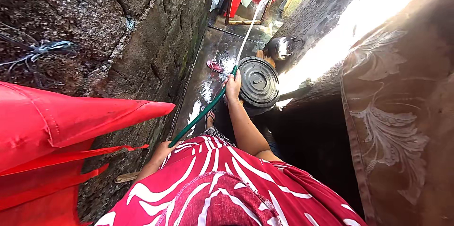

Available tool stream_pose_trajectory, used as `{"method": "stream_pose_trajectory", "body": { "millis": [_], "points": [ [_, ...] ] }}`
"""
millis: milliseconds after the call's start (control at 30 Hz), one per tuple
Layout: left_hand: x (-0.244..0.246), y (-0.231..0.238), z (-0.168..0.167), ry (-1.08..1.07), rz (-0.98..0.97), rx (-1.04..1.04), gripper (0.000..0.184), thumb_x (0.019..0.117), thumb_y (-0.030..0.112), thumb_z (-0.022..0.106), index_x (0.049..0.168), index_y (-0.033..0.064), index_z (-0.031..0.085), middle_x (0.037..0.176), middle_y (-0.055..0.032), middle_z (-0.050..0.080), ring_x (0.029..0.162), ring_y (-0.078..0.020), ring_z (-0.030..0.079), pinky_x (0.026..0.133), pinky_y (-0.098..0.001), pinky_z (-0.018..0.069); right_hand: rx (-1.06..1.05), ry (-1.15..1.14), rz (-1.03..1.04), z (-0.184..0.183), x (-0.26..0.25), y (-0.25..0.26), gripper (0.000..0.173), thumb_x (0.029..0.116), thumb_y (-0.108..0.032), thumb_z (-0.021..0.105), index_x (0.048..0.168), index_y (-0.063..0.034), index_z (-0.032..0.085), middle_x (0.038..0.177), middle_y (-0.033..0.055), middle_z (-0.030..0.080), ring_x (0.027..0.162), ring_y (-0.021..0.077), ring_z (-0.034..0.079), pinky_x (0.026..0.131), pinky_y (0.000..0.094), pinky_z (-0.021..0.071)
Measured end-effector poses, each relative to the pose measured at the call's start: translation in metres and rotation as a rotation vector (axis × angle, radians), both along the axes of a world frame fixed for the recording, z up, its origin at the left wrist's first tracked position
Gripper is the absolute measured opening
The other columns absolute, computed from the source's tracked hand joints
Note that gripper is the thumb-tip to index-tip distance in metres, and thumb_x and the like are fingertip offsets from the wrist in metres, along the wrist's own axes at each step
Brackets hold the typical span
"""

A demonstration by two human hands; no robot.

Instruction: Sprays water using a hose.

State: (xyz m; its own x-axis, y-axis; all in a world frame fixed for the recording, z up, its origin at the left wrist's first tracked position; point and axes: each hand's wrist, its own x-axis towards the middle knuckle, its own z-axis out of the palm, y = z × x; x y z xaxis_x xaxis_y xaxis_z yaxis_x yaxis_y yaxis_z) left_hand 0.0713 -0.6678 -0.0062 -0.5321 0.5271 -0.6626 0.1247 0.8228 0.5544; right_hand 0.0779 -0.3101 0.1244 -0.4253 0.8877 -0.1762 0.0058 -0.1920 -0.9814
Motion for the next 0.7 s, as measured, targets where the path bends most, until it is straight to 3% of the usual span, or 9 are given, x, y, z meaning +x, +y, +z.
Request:
{"method": "stream_pose_trajectory", "body": {
  "millis": [200, 700],
  "points": [
    [0.0023, -0.0021, -0.0009, 0.005, -0.006, 0.002, 0.044, 0.1053, 0.034, 0.06, 0.101, -0.0091, 0.068, 0.094, -0.0266, 0.067, 0.09, -0.0366, 0.065, 0.088, -0.0555, 0.048, -0.146, 0.025, 0.03, -0.0042, 0.0033, 0.0073, 0.045, 0.1126, -0.015, 0.032, 0.157, -0.0084, 0.028, 0.096, 0.0077, 0.053, 0.059, 0.0099, 0.052, 0.053, 0.0242, 0.0495],
    [0.0052, -0.0013, -0.0018, -0.012, 0.016, 0.001, 0.04, 0.1056, 0.031, 0.06, 0.104, -0.0079, 0.068, 0.093, -0.0243, 0.067, 0.088, -0.0332, 0.064, 0.087, -0.0531, 0.0482, -0.057, 0.057, -0.001, -0.0012, 0.0105, 0.0006, 0.05, 0.1121, -0.014, 0.034, 0.161, -0.0084, 0.024, 0.096, 0.009, 0.055, 0.058, 0.0102, 0.053, 0.053, 0.0245, 0.0498]
  ]
}}
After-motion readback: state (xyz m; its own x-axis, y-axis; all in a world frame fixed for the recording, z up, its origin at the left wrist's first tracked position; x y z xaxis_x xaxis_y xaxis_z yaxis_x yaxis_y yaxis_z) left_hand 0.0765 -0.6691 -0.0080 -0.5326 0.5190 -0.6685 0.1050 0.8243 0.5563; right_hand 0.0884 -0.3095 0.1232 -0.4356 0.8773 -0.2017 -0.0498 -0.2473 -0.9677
